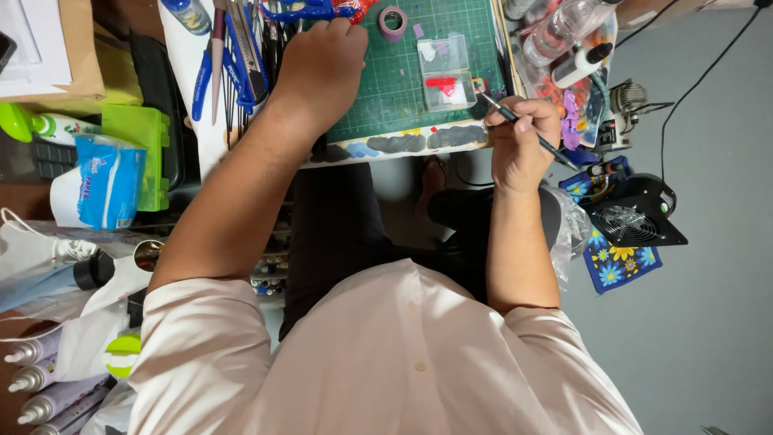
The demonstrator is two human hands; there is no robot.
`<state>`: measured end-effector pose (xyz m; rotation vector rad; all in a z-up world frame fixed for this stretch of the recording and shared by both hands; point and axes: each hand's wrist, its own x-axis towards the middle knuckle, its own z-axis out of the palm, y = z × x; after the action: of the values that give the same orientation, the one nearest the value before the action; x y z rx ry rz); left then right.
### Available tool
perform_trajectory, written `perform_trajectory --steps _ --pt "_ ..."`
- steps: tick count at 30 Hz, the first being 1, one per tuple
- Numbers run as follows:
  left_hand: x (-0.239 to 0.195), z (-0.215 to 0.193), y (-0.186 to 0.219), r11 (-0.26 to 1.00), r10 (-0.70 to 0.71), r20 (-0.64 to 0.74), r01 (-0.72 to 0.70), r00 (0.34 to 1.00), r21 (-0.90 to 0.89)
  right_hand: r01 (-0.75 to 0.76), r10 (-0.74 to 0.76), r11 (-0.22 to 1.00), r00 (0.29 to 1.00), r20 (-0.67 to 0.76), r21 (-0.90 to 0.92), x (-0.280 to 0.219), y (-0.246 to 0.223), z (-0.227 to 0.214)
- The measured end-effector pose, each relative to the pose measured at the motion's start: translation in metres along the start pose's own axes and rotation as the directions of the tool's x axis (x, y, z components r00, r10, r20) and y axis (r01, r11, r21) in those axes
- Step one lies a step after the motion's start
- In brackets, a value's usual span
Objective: Painting a small red model component using a fine-tipped brush and liquid paint
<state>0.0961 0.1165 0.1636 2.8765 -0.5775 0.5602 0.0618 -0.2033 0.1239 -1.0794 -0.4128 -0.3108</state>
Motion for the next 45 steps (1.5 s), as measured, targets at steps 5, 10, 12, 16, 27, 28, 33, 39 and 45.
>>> perform_trajectory --steps 5,10,12,16,27,28,33,39,45 --pt "-0.003 -0.075 0.044 0.838 -0.095 0.095 0.131 0.991 -0.530 0.028 -0.030 0.998 0.999 0.027 0.056 0.000 -0.010 0.005" --pt "-0.034 -0.073 0.104 0.178 -0.039 0.041 0.047 0.998 -0.983 0.193 -0.196 0.977 0.980 0.026 0.091 -0.012 -0.069 0.042" --pt "-0.042 -0.046 0.127 -0.313 0.008 -0.023 -0.020 1.000 -0.950 0.396 -0.404 0.914 0.911 0.087 0.089 -0.021 -0.086 0.046" --pt "-0.049 -0.037 0.164 -0.482 0.046 -0.008 0.015 0.999 -0.876 0.432 -0.435 0.900 0.898 0.070 0.052 -0.049 -0.118 0.063" --pt "-0.080 -0.008 0.229 -0.827 0.036 -0.071 -0.010 0.997 -0.562 0.511 -0.504 0.858 0.855 0.119 -0.038 -0.089 -0.144 0.066" --pt "-0.082 -0.011 0.232 -0.824 0.038 -0.075 -0.012 0.996 -0.567 0.516 -0.510 0.856 0.852 0.119 -0.033 -0.090 -0.146 0.068" --pt "-0.098 -0.015 0.249 -0.867 0.047 -0.051 0.015 0.998 -0.498 0.617 -0.598 0.779 0.784 0.165 -0.111 -0.104 -0.160 0.075" --pt "-0.105 -0.016 0.257 -0.878 0.072 -0.034 0.047 0.997 -0.477 0.685 -0.658 0.713 0.727 0.195 -0.150 -0.112 -0.163 0.073" --pt "-0.102 -0.009 0.253 -0.879 0.059 -0.047 0.030 0.997 -0.476 0.694 -0.638 0.683 0.718 0.279 -0.225 -0.107 -0.166 0.074"
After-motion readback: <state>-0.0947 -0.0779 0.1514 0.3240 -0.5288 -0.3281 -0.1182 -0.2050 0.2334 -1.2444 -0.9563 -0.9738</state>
